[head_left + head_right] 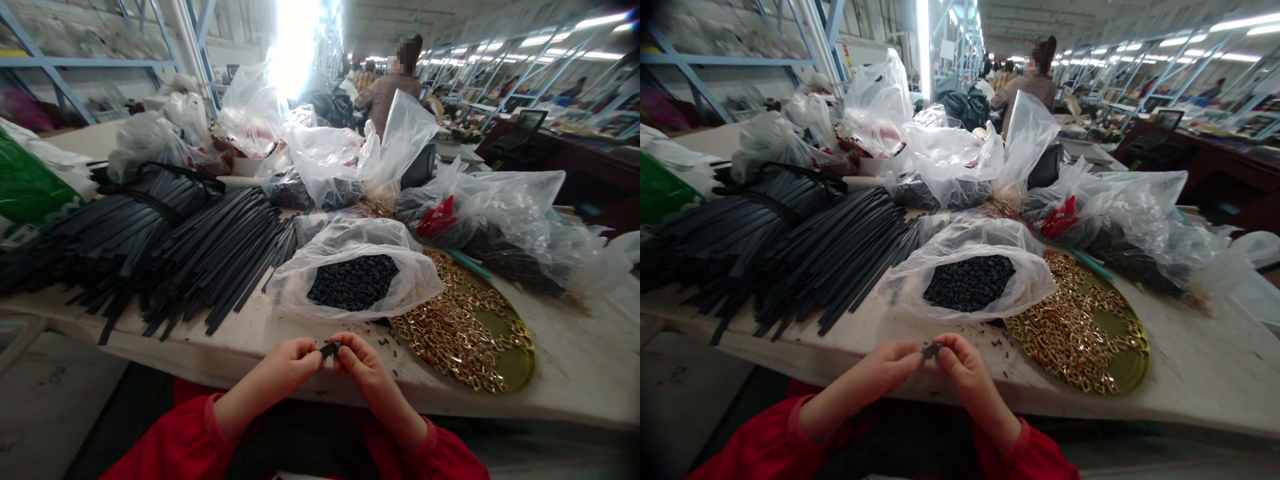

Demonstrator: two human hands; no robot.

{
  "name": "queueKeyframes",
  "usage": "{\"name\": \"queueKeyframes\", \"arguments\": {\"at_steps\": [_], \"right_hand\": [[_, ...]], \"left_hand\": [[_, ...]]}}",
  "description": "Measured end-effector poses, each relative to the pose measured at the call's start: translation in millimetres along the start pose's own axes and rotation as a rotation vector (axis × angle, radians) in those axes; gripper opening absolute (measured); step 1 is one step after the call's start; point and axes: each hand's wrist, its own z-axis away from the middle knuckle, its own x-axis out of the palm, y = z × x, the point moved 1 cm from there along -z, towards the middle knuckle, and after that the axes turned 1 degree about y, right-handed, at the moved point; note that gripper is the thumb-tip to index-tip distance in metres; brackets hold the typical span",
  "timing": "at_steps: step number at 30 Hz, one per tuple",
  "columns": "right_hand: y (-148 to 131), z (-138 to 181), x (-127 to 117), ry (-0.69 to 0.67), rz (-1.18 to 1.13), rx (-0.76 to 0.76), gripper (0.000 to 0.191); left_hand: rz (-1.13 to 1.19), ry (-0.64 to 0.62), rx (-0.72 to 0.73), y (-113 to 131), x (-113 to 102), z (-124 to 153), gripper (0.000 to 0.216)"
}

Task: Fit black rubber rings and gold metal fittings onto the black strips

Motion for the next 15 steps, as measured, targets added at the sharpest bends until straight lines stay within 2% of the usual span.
{"name": "queueKeyframes", "arguments": {"at_steps": [6, 12, 15], "right_hand": [[6.6, -3.5, 2.5, 0.140, -0.092, 0.030, 0.034], [6.2, -3.5, 3.3, 0.211, -0.104, 0.118, 0.034], [8.6, -4.5, 4.7, 0.241, -0.130, 0.114, 0.036]], "left_hand": [[-0.099, 0.080, 0.093, -7.5, 0.5, -2.1, 0.024], [-0.239, 0.158, 0.136, -7.1, 3.1, -1.1, 0.024], [-0.293, 0.173, 0.138, -6.6, 4.5, -0.1, 0.024]]}}
